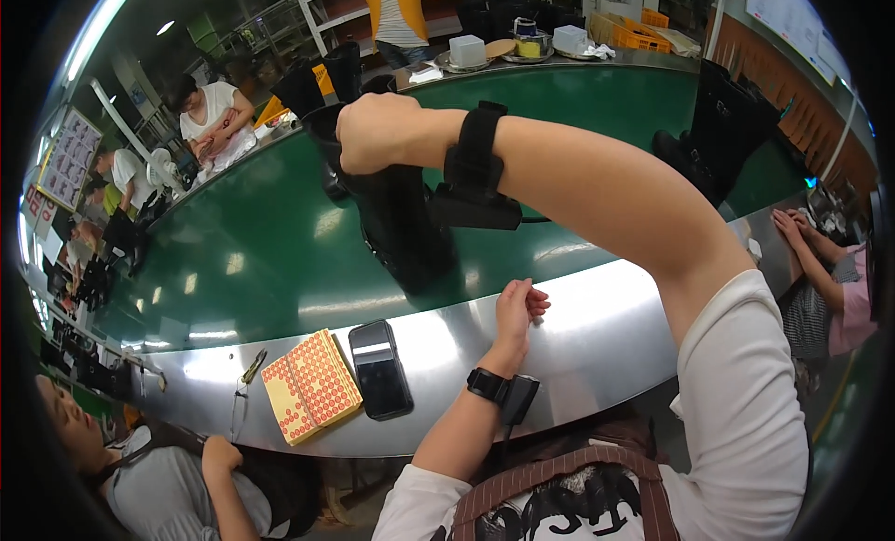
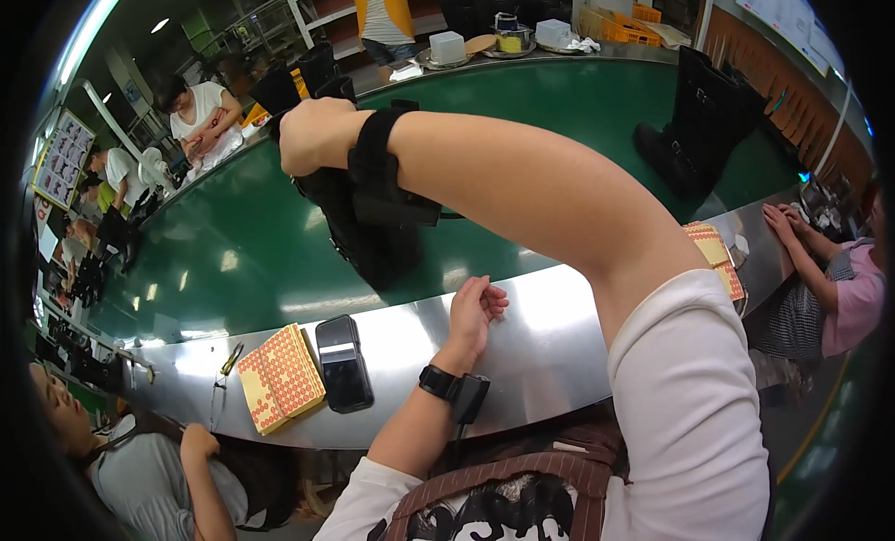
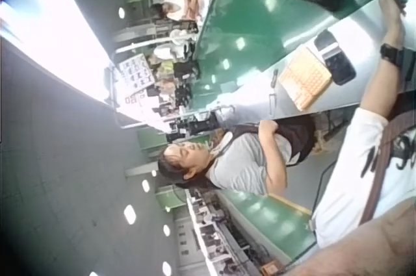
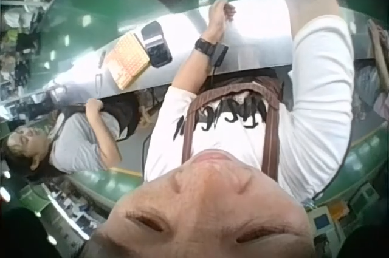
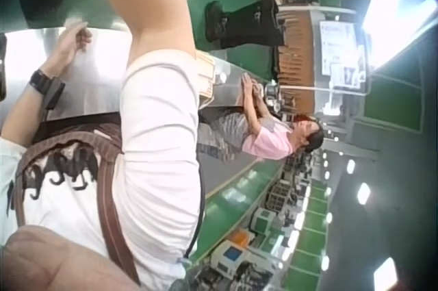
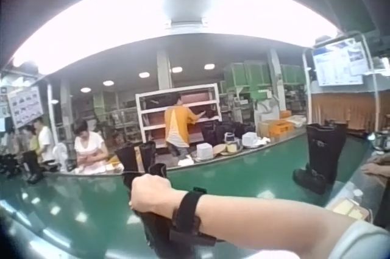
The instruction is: Inspecting black leather boots for quality control at an assembly line station.
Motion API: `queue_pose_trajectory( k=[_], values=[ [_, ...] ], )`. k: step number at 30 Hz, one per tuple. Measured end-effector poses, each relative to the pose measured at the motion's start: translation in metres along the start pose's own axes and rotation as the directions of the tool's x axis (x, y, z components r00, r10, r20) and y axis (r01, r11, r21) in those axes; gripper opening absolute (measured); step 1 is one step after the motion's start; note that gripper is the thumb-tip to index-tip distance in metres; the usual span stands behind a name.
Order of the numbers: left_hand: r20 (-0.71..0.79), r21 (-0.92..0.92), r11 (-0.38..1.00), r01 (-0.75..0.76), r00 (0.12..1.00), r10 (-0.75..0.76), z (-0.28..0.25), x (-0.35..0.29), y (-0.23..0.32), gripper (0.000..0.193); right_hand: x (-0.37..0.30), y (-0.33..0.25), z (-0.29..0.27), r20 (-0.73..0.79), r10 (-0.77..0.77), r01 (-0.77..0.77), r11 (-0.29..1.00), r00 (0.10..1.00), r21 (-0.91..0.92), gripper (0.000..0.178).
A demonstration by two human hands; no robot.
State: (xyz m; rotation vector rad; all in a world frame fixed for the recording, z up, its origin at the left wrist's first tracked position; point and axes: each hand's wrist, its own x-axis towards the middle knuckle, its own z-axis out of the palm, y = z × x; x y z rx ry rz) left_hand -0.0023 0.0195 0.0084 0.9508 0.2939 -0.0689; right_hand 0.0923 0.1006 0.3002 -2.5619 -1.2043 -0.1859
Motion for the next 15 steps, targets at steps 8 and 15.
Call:
queue_pose_trajectory(
  k=[8,15],
  values=[
    [0.016,-0.098,0.995,0.021,1.0,-0.019,-0.006,0.002,-0.002,0.017,-0.054,0.002,-0.013,-0.184,-0.218,0.186,0.967,0.958,-0.176,0.048],
    [-0.001,-0.054,0.998,-0.011,1.0,0.011,-0.005,0.004,-0.003,0.017,-0.185,0.109,-0.01,-0.304,-0.275,0.181,0.935,0.912,-0.304,0.035]
  ],
)
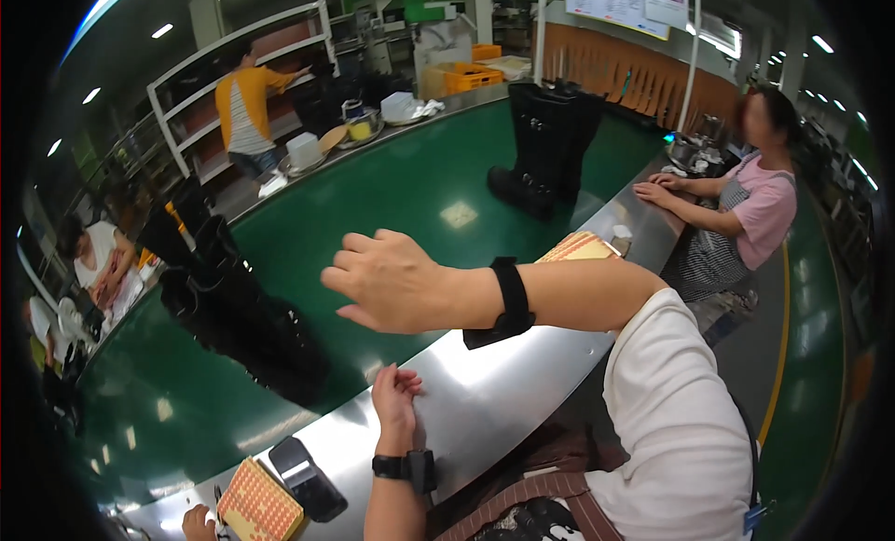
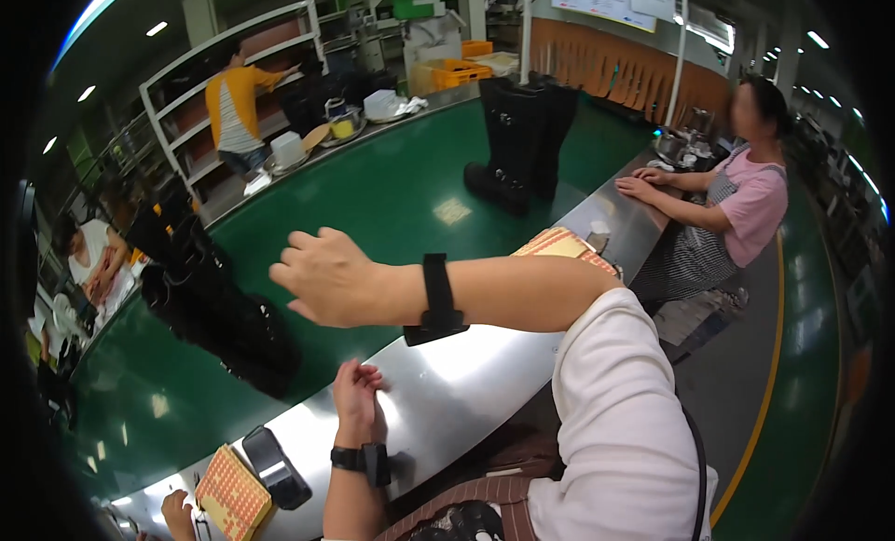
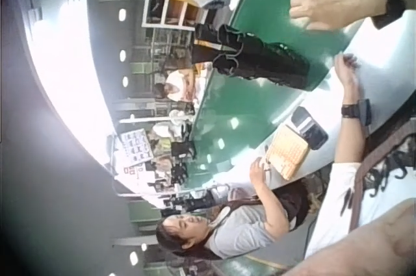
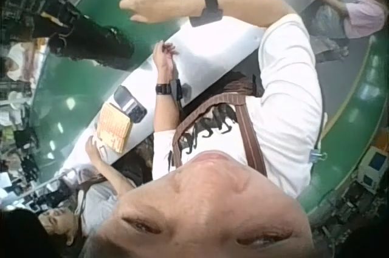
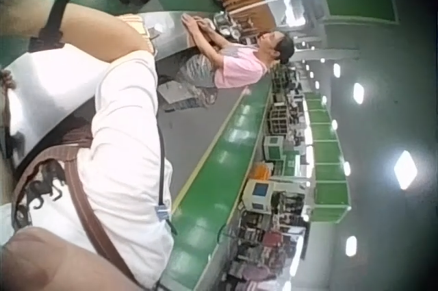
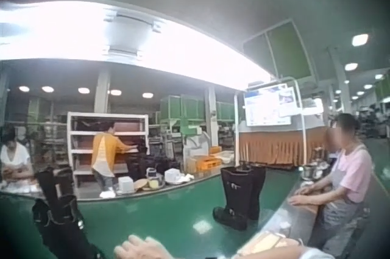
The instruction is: Inspecting black leather boots for quality control at an assembly line station.
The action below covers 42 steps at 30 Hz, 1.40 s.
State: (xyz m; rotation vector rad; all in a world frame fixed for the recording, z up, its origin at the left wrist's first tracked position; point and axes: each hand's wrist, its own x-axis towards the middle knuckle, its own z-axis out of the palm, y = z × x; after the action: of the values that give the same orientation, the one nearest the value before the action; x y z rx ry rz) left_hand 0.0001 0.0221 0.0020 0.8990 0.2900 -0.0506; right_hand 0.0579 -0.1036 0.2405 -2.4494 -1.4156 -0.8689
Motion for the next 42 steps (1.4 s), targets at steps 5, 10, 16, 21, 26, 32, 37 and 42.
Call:
queue_pose_trajectory(
  k=[5,10,16,21,26,32,37,42],
  values=[
    [0.028,0.02,0.999,-0.043,0.999,0.042,0.002,-0.004,0.0,0.017,-0.085,0.148,-0.028,-0.081,0.462,-0.459,0.814,0.883,-0.357,0.039],
    [0.049,0.068,0.994,-0.086,0.995,0.083,0.006,-0.008,-0.001,0.018,-0.142,0.288,-0.091,-0.309,0.689,-0.727,0.465,0.656,-0.506,0.066],
    [0.022,0.097,0.989,-0.11,0.994,0.108,0.014,-0.012,0.003,0.02,-0.174,0.367,-0.123,-0.13,0.904,-0.85,0.324,0.407,-0.415,0.063],
    [-0.052,0.162,0.984,-0.079,0.995,0.089,0.017,-0.012,0.002,0.021,-0.189,0.409,-0.134,0.02,0.947,-0.878,0.306,0.321,-0.368,0.073],
    [-0.05,0.224,0.97,-0.089,0.993,0.103,0.018,-0.012,0.001,0.019,-0.193,0.415,-0.135,-0.002,0.946,-0.831,0.282,0.323,-0.479,0.065],
    [-0.026,0.149,0.987,-0.064,0.997,0.069,0.01,-0.01,0.003,0.018,-0.162,0.379,-0.106,-0.107,0.859,-0.823,0.434,0.501,-0.366,0.04],
    [0.018,0.226,0.974,-0.024,1.0,0.02,0.008,-0.009,0.002,0.02,-0.108,0.305,-0.103,-0.208,0.698,-0.725,0.628,0.686,-0.283,0.036],
    [0.208,0.61,0.742,-0.279,0.96,0.189,0.054,-0.034,0.016,0.052,-0.072,0.202,-0.158,-0.332,0.527,-0.594,0.792,0.782,-0.141,0.035]
  ],
)
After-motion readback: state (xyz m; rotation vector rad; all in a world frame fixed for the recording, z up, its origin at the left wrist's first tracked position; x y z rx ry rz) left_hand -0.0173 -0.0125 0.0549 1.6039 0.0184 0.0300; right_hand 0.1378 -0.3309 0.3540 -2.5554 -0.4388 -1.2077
